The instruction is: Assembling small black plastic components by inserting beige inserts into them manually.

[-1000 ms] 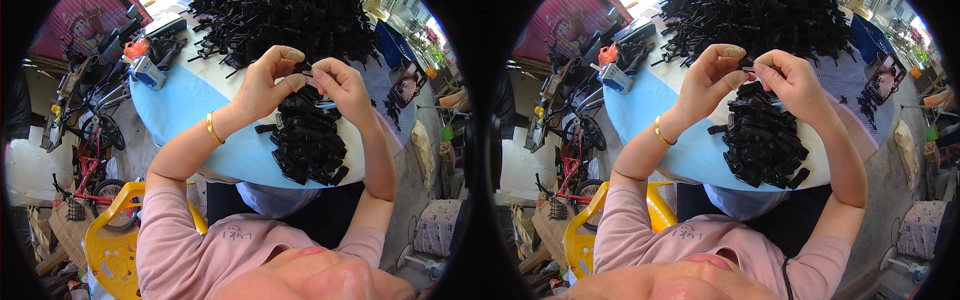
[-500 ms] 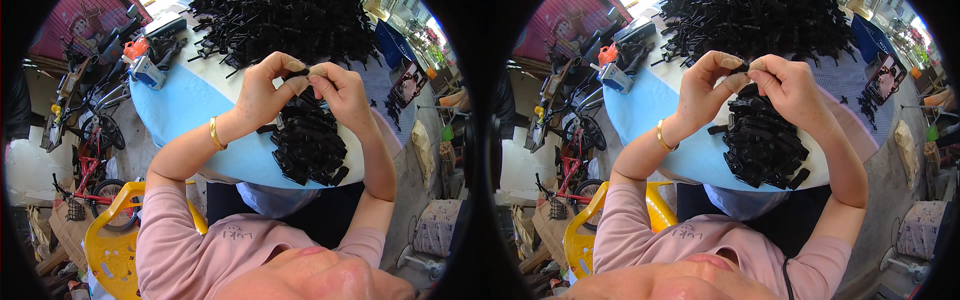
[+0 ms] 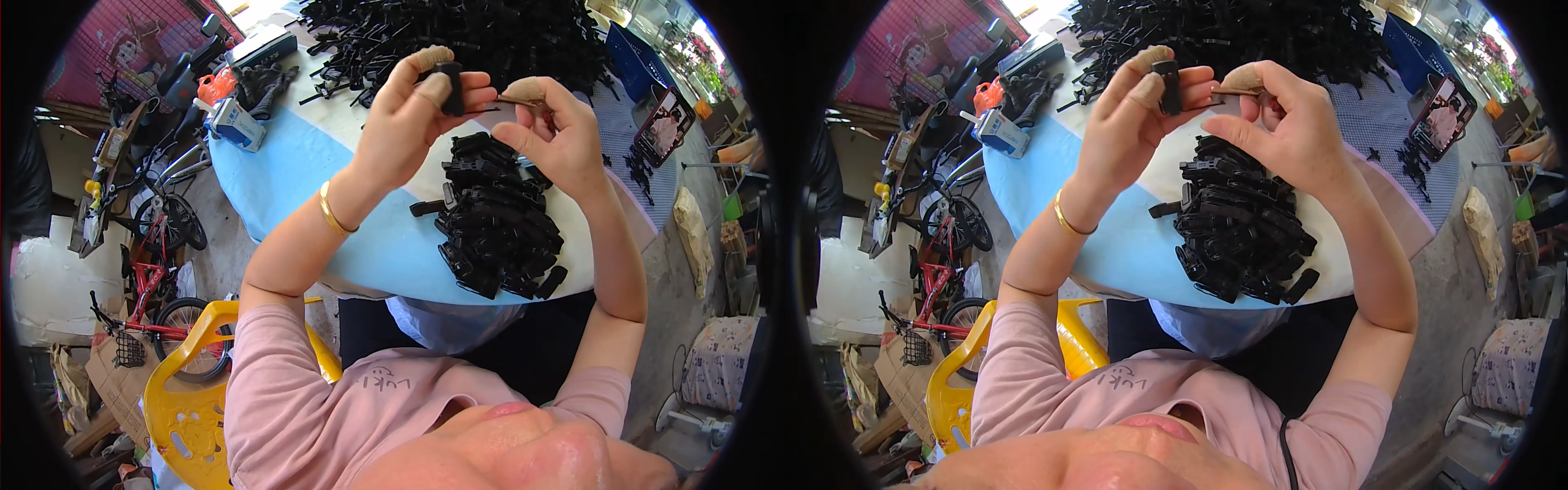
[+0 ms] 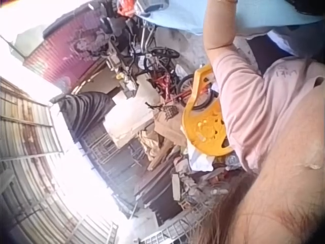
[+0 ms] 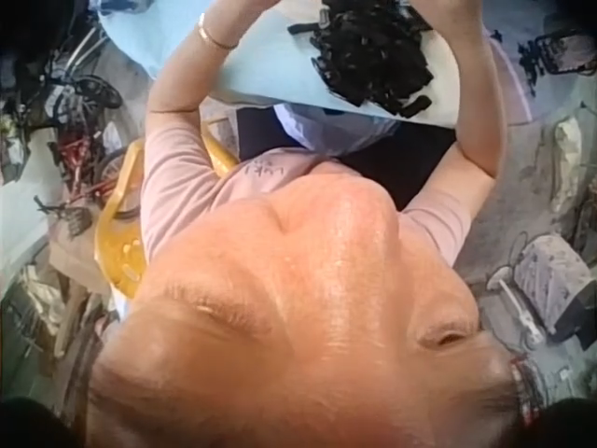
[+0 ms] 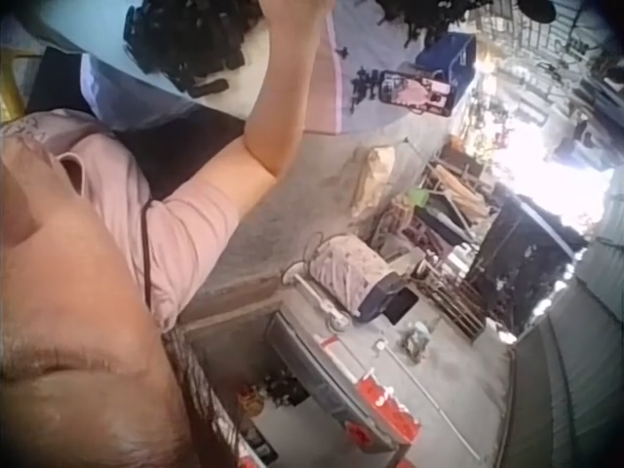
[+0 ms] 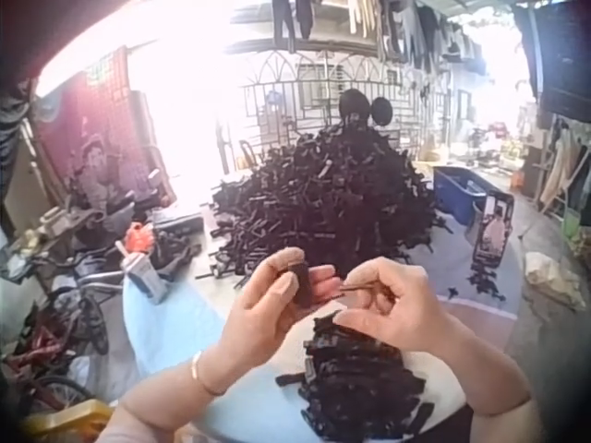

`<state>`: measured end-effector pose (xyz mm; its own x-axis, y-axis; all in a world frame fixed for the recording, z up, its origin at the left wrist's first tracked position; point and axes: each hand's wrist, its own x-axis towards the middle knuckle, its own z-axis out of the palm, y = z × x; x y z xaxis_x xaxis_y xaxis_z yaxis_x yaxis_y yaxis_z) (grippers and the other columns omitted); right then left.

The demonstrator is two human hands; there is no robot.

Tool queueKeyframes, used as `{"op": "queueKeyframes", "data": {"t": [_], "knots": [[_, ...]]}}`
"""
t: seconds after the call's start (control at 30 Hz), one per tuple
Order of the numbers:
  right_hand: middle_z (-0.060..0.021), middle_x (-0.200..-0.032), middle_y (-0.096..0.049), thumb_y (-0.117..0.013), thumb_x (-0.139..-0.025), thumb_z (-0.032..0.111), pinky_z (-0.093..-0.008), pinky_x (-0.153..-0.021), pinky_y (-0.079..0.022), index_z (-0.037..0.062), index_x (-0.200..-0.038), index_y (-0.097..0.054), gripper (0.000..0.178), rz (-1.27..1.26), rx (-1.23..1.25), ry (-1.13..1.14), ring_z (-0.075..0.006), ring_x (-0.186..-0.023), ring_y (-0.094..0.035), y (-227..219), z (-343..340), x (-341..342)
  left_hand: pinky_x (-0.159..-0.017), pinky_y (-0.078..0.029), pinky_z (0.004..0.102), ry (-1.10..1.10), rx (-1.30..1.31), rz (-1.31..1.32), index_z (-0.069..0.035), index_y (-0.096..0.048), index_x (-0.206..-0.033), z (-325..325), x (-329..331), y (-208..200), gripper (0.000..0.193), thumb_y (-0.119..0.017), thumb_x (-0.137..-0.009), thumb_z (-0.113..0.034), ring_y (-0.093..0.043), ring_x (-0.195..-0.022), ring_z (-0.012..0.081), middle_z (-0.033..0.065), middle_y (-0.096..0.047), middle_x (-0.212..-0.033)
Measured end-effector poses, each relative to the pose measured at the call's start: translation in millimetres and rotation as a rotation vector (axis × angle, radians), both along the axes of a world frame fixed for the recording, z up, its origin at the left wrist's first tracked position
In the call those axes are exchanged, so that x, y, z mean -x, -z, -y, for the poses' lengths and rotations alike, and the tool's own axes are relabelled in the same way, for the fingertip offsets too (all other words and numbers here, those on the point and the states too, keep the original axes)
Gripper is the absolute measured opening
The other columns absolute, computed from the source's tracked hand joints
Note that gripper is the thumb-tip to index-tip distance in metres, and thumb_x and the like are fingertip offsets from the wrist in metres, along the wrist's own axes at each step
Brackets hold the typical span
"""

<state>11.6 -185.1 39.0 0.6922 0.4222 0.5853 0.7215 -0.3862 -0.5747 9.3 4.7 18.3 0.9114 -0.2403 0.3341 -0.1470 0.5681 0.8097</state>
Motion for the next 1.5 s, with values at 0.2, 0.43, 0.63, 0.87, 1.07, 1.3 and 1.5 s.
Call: {"op": "queueKeyframes", "data": {"t": [0.2, 0.43, 0.63, 0.87, 1.07, 1.3, 1.5], "knots": [[0.0018, -0.071, -0.055, -0.07, -0.073, 0.008, -0.014, -0.05, -0.035, 0.0032, -0.09, -0.058, 0.021, 0.077, -0.118, -0.07, -0.0009, -0.057, -0.044, 11, -3, -2, -0.089, -0.048, 0.0333, 0.315, 0.089, -0.193, 0.0, -0.037, -0.125, -5, -6, 7, 0.035, -0.037, -0.093, -0.013, -0.054, -0.105, 0.0243, 0.0182, -0.05, -0.115], [-0.0008, -0.071, -0.057, -0.069, -0.073, 0.005, -0.0173, -0.062, -0.046, 0.0016, -0.081, -0.057, 0.014, -0.349, -0.185, -0.062, -0.0062, -0.067, -0.055, 7, -7, -1, -0.085, -0.047, 0.0285, 0.1, -0.597, 0.276, 0.0, -0.036, -0.126, -1, 5, 4, 0.041, -0.048, -0.087, -0.002, -0.055, -0.096, 0.013, 0.0085, -0.054, -0.107], [0.0002, -0.066, -0.054, -0.062, -0.081, 0.012, -0.0142, -0.051, -0.038, 0.0018, -0.085, -0.058, 0.012, -0.414, -0.178, -0.073, -0.0031, -0.055, -0.047, 15, -7, -8, -0.084, -0.048, 0.027, 0.019, -0.529, 0.219, 0.0, -0.042, -0.118, 5, 10, 7, 0.04, -0.056, -0.081, 0.003, -0.057, -0.095, 0.0141, 0.008, -0.056, -0.102], [0.002, -0.062, -0.051, -0.052, -0.088, 0.014, -0.0134, -0.042, -0.025, 0.0007, -0.095, -0.06, 0.018, -0.53, -0.189, -0.126, 0.0003, -0.049, -0.037, 14, -7, -3, -0.083, -0.048, 0.0265, -0.048, -0.432, 0.181, -0.002, -0.044, -0.113, 3, 5, 11, 0.032, -0.055, -0.083, 0.0, -0.058, -0.092, 0.0141, 0.0082, -0.057, -0.1], [0.0023, -0.061, -0.05, -0.051, -0.088, 0.014, -0.0138, -0.043, -0.027, 0.0004, -0.099, -0.06, 0.019, -0.514, -0.188, -0.107, -0.0002, -0.05, -0.038, 14, -12, 2, -0.078, -0.048, 0.0239, -0.147, -0.451, 0.24, -0.001, -0.046, -0.109, 6, 6, 13, 0.029, -0.056, -0.083, 0.0, -0.056, -0.089, 0.0112, 0.0088, -0.058, -0.101], [0.0034, -0.061, -0.048, -0.05, -0.088, 0.013, -0.0152, -0.046, -0.031, 0.001, -0.094, -0.061, 0.017, -0.35, -0.138, -0.068, -0.0014, -0.052, -0.04, 17, -12, 9, -0.061, -0.049, 0.0208, -0.443, -0.557, 0.457, 0.001, -0.053, -0.094, 13, 10, 18, 0.02, -0.062, -0.076, 0.001, -0.056, -0.063, 0.0069, 0.0047, -0.061, -0.073], [0.0027, -0.062, -0.051, -0.056, -0.085, 0.021, -0.0164, -0.05, -0.036, 0.0022, -0.095, -0.061, 0.022, -0.348, -0.021, -0.01, -0.0026, -0.055, -0.044, -9, 23, -27, -0.073, -0.048, 0.0223, -0.421, -0.704, 0.64, 0.001, -0.046, -0.112, 10, 18, 5, 0.035, -0.058, -0.08, 0.0, -0.059, -0.087, 0.0117, 0.0108, -0.061, -0.099]]}}
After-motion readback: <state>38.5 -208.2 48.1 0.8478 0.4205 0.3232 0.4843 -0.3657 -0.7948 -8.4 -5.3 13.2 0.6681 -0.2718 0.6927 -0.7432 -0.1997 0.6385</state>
